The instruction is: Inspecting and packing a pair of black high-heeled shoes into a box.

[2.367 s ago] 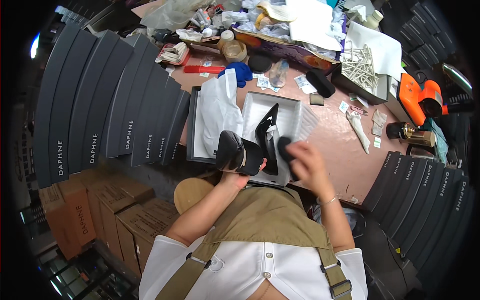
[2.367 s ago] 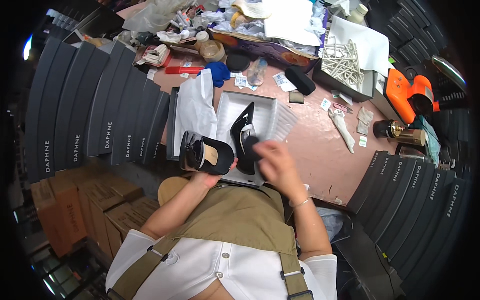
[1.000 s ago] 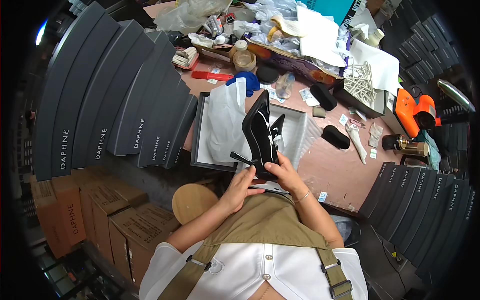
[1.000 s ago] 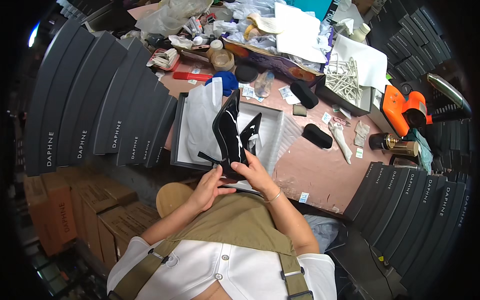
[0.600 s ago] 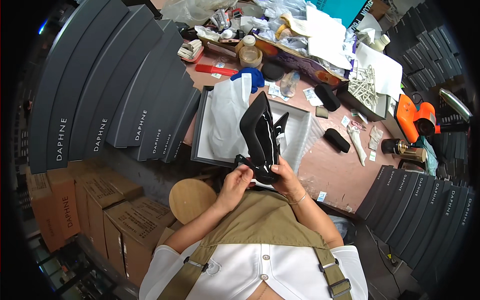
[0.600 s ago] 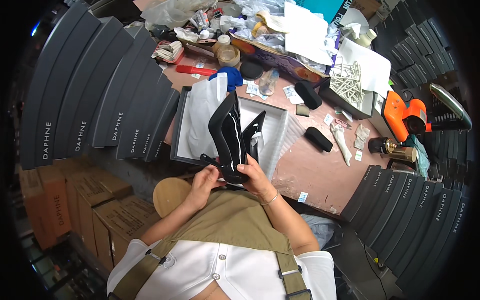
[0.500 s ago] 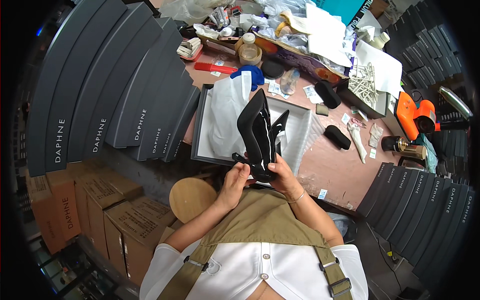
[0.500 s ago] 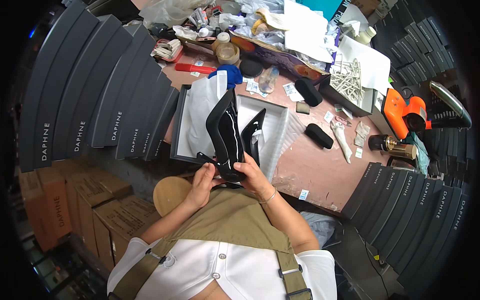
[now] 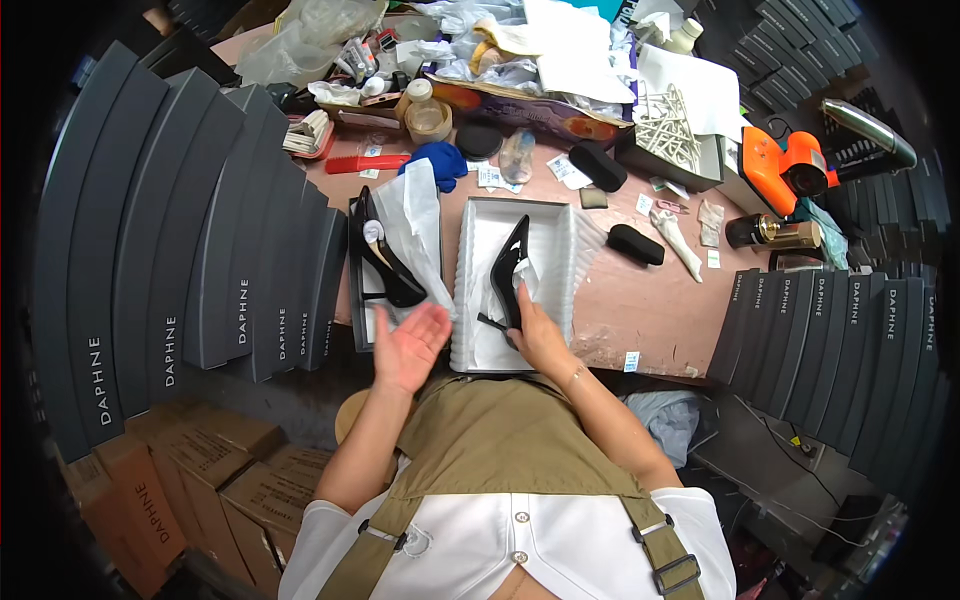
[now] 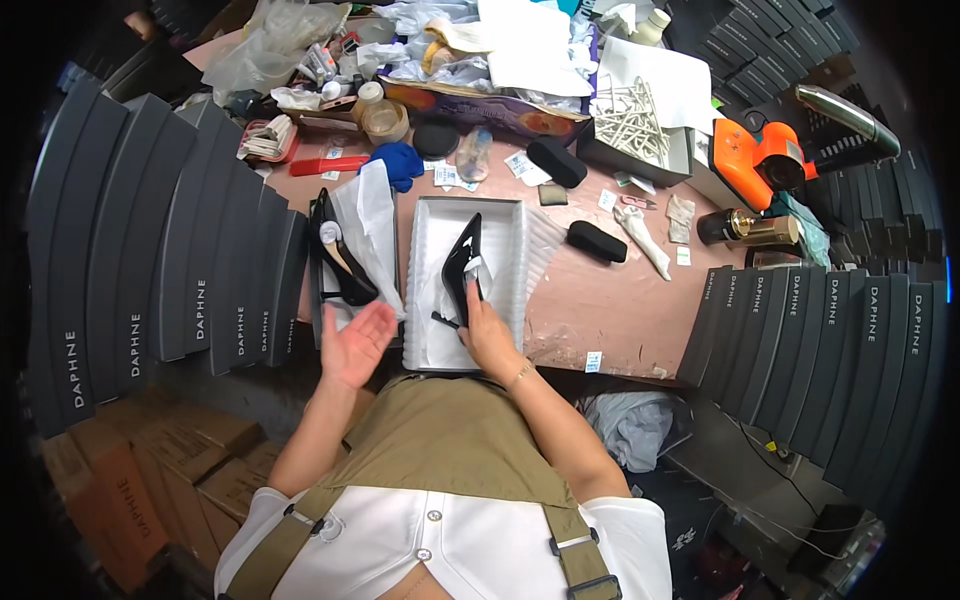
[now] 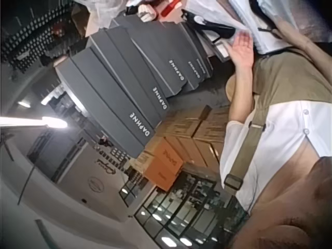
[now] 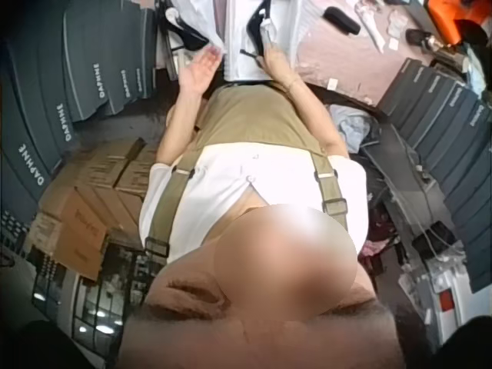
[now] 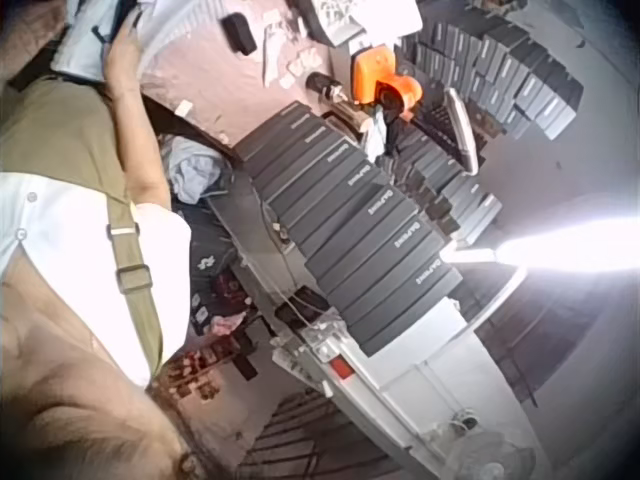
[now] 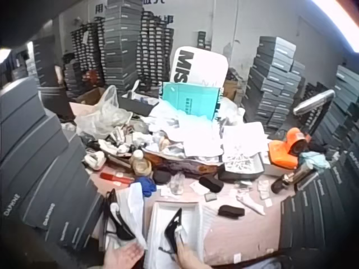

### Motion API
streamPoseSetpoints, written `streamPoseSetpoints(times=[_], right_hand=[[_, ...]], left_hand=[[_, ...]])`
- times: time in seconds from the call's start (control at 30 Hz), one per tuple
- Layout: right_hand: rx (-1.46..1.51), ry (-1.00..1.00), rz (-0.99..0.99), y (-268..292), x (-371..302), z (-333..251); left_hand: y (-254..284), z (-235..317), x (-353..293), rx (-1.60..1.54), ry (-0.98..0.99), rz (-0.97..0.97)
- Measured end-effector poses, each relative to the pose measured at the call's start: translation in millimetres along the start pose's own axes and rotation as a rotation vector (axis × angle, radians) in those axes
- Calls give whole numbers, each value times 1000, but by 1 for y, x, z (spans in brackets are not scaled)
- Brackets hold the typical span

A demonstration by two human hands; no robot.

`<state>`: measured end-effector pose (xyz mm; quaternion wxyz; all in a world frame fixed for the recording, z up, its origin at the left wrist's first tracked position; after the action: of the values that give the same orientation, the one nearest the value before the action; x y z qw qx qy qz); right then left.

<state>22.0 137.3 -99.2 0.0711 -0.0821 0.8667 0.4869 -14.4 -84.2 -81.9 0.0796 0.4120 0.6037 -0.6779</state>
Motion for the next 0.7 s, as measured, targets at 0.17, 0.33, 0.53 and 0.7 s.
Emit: streamPoseSetpoints(times=[0.17,0.33,0.53,0.7], right_hand=[[147,63,197,55,7,-43],[225,298,68,120,-12,-102],[-298,135,153,111,32,-84],[-308,226,185,78,32,-76]], left_hand=[[-26,-40,5,657,-232,-23],[-40,-74,31,395,91,-161],[-51,-90,5,312,279,-88],[-41,-100,-10,351,11,-2]])
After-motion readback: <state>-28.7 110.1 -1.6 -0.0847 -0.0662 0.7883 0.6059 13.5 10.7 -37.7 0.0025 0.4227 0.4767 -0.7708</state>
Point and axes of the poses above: each hand's wrist, its own x-axis towards the middle knuckle, its own y-axis out of the back of the hand, z = x × y, the point moved 5 cm from there along x, towards the middle knuckle, and after that the axes turned 13 degrees about -x, right-handed, at the moved point
